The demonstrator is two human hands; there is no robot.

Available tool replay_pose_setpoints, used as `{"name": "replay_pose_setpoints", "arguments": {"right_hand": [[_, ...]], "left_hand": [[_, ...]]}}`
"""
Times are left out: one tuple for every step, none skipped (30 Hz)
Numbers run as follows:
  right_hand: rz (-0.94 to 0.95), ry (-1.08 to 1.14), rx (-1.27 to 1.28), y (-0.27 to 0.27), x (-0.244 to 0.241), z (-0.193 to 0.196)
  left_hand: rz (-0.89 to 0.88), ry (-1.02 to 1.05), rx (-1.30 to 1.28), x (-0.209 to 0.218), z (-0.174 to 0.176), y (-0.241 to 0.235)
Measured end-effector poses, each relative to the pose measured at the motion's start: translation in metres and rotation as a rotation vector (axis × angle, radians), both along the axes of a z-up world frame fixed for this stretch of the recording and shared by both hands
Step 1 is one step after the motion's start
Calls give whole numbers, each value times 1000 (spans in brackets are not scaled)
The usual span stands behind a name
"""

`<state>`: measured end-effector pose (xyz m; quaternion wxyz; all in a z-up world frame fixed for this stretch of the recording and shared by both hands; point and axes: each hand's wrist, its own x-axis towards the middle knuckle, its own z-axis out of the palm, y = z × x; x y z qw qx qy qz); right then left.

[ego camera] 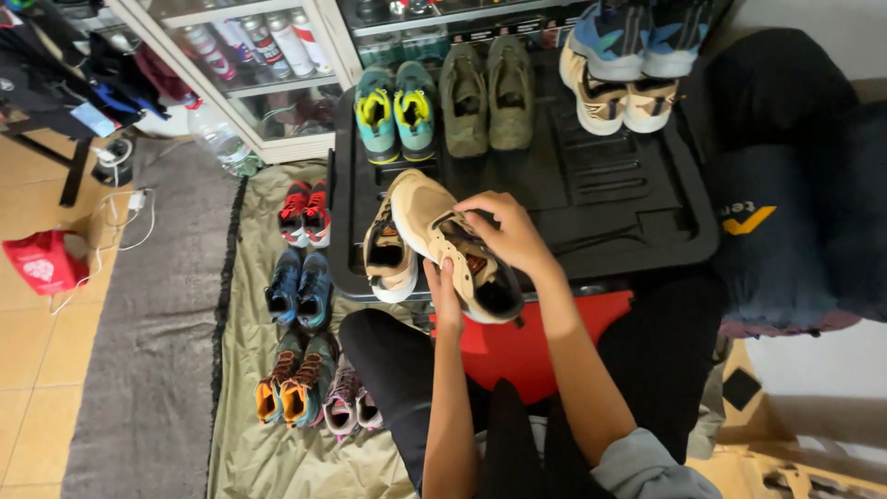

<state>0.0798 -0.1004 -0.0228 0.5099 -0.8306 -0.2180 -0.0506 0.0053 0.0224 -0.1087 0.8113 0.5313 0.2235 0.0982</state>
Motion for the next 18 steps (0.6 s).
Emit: {"name": "replay_pose_setpoints", "arguments": {"right_hand": [[7,-1,1,5,-3,3],[31,-95,11,11,-6,6],[54,-188,22,16,-10,9],[60,-188,25,18,-11,7],[48,-230,22,21,-13,5],[35,-273,20,24,-15,3],[40,-274,23,24,-16,3],[22,-286,34,23,-17,2],[3,-297,45,22,-17,2],[0,-298,47,19,-16,-2],[-16,-313,30,17,-15,-5],[-35,-327,14,14,-15,-9],[-40,-327,17,12,-15,-10],[-54,-335,-4,9,-15,-11],[-69,-343,-25,7,-16,-13],[-74,-343,-24,5,-17,-11],[-57,-283,4,3,-18,-10],[-38,-222,34,2,-19,-9]], "left_hand": [[7,-1,1,3,-9,6],[2,-91,-22,6,-18,12],[-4,-180,-45,8,-26,18],[2,-181,-43,8,-28,24],[-63,-206,56,7,-30,31],[-128,-232,156,7,-32,38],[-123,-232,159,3,-18,39],[-148,-203,197,1,-4,39],[-173,-173,234,-2,10,39],[-176,-174,236,-3,15,40],[-188,-145,314,-4,21,41],[-201,-115,392,-5,27,41],[-205,-116,395,-5,29,41],[-216,-105,424,-5,32,41],[-227,-95,452,-5,35,41],[-232,-96,453,-6,35,40],[-252,-142,424,-6,35,39],[-270,-186,396,-6,34,39]]}}
